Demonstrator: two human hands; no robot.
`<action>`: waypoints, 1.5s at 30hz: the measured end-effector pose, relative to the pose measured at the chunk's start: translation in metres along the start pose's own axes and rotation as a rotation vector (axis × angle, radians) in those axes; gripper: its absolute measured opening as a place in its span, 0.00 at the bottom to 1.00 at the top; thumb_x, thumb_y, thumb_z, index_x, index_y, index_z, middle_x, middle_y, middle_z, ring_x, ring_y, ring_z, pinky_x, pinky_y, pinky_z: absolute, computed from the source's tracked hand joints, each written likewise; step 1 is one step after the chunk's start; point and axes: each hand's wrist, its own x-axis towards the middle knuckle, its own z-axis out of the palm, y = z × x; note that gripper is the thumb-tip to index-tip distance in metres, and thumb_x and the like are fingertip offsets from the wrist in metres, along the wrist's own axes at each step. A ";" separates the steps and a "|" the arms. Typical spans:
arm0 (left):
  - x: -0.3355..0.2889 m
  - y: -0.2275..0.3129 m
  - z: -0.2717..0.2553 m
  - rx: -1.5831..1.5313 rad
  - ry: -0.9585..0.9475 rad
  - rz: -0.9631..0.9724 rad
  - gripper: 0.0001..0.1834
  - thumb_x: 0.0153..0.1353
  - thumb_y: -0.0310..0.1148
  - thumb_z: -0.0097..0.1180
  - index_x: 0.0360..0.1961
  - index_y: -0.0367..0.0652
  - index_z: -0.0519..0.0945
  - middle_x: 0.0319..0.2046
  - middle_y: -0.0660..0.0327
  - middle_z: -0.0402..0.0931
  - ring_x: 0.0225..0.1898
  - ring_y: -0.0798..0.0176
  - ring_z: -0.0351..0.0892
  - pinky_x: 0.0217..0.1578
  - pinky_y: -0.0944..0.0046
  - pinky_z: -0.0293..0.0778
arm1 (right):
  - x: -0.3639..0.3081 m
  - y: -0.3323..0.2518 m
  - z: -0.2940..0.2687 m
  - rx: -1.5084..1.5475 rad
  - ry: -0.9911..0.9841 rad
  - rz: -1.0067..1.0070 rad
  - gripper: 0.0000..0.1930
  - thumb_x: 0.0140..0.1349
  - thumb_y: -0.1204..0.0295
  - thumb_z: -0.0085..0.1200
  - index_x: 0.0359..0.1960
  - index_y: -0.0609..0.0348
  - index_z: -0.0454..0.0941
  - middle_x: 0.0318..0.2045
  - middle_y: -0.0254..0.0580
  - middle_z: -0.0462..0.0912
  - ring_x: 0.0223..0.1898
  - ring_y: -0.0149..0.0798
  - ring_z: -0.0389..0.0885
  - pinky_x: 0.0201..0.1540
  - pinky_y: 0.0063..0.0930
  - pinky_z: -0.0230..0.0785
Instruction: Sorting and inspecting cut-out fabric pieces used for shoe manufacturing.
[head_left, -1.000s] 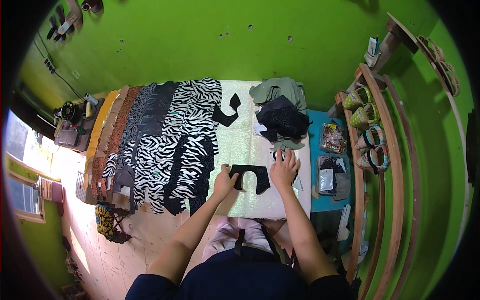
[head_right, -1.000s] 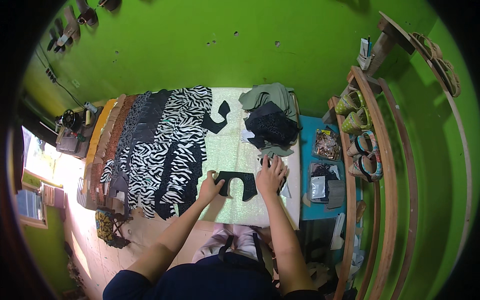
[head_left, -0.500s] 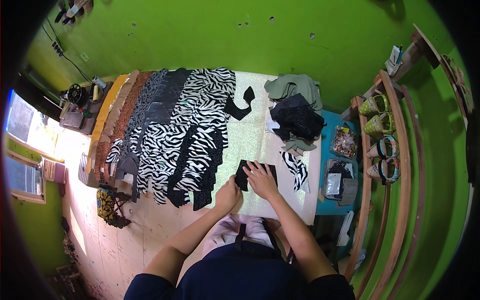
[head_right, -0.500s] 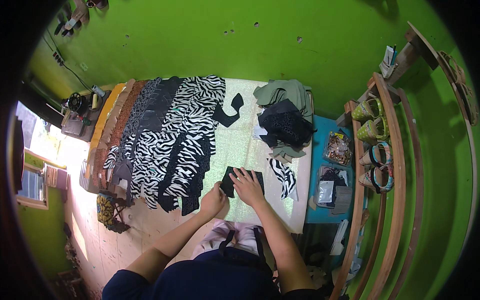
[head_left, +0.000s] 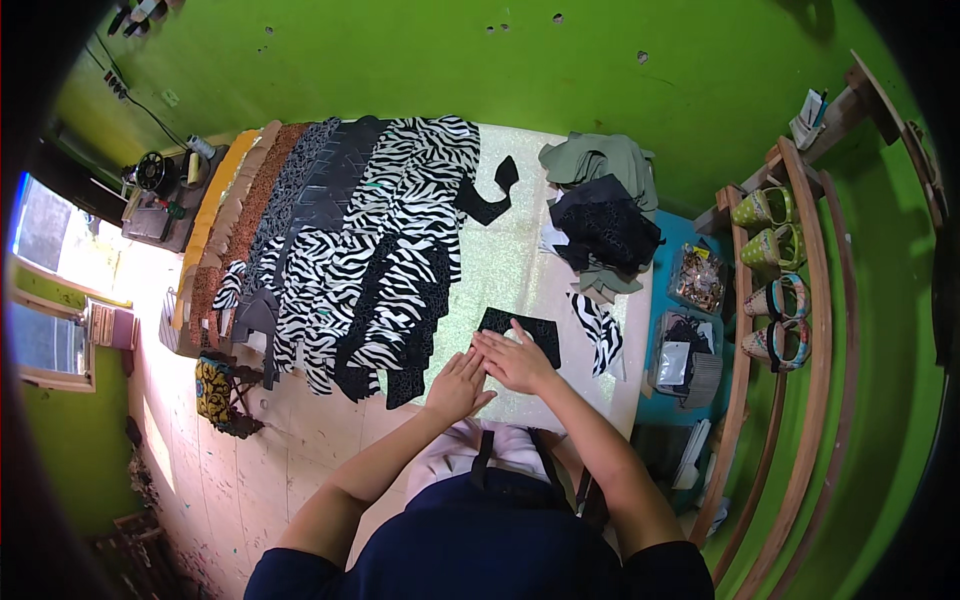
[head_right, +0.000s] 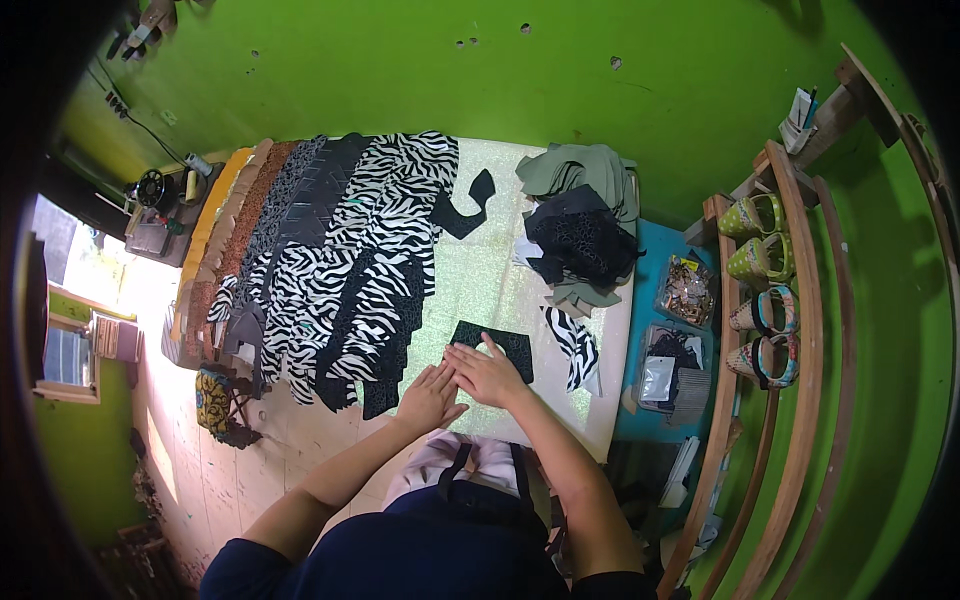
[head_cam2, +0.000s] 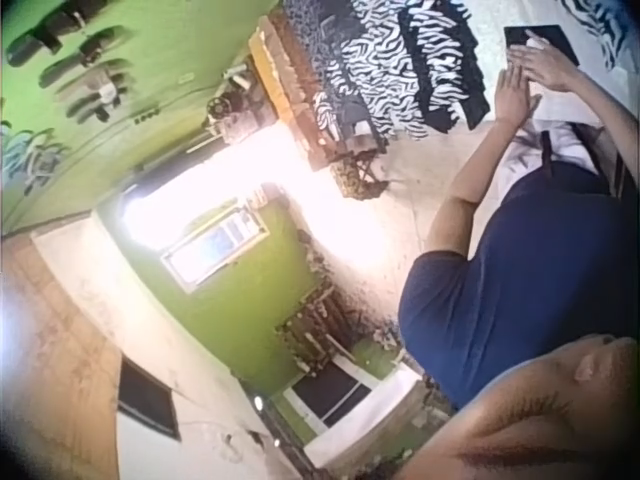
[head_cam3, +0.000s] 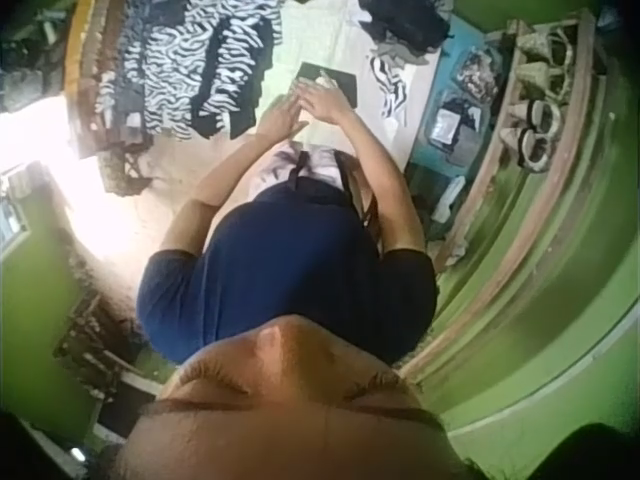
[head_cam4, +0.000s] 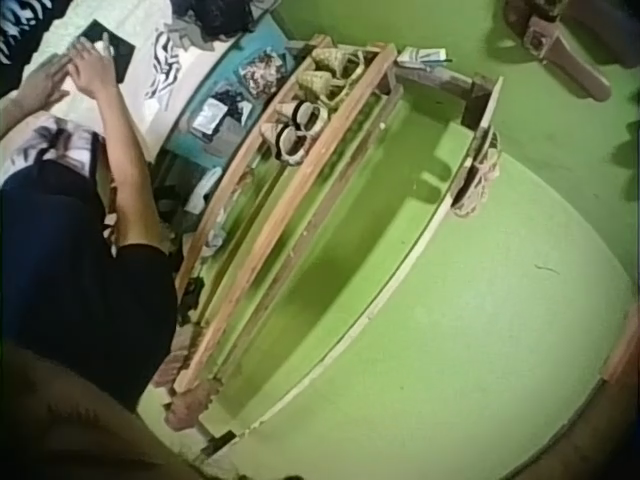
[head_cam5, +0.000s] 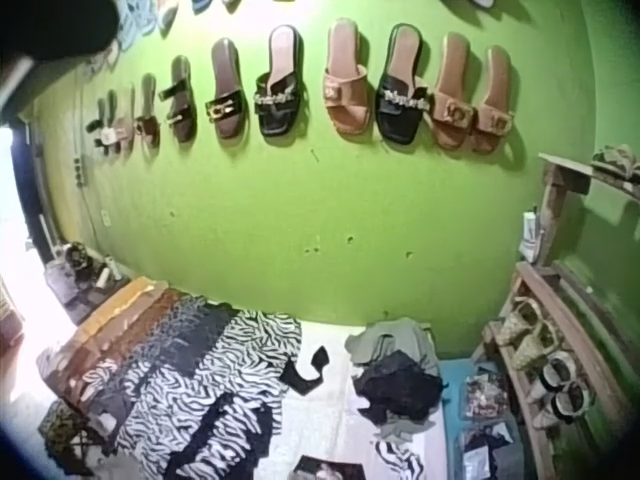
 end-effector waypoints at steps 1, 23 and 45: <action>0.000 0.000 0.000 0.000 -0.002 -0.001 0.33 0.57 0.53 0.42 0.53 0.36 0.68 0.57 0.51 0.61 0.61 0.57 0.57 0.61 0.58 0.49 | 0.002 0.002 -0.001 -0.007 -0.025 0.012 0.23 0.63 0.60 0.35 0.59 0.52 0.61 0.60 0.33 0.62 0.61 0.31 0.58 0.65 0.47 0.34; 0.053 0.017 -0.020 -0.273 0.434 -0.191 0.13 0.50 0.33 0.51 0.38 0.43 0.75 0.39 0.58 0.71 0.41 0.56 0.72 0.42 0.58 0.66 | -0.056 0.048 -0.059 -0.381 0.485 1.047 0.25 0.44 0.59 0.61 0.42 0.58 0.71 0.42 0.42 0.68 0.49 0.46 0.62 0.52 0.41 0.53; 0.102 -0.005 -0.065 -0.691 0.090 -0.209 0.12 0.53 0.34 0.55 0.35 0.38 0.76 0.27 0.51 0.76 0.30 0.49 0.76 0.34 0.57 0.71 | -0.021 0.035 -0.084 0.449 0.283 0.445 0.09 0.60 0.70 0.46 0.42 0.53 0.68 0.29 0.48 0.79 0.32 0.45 0.78 0.33 0.33 0.67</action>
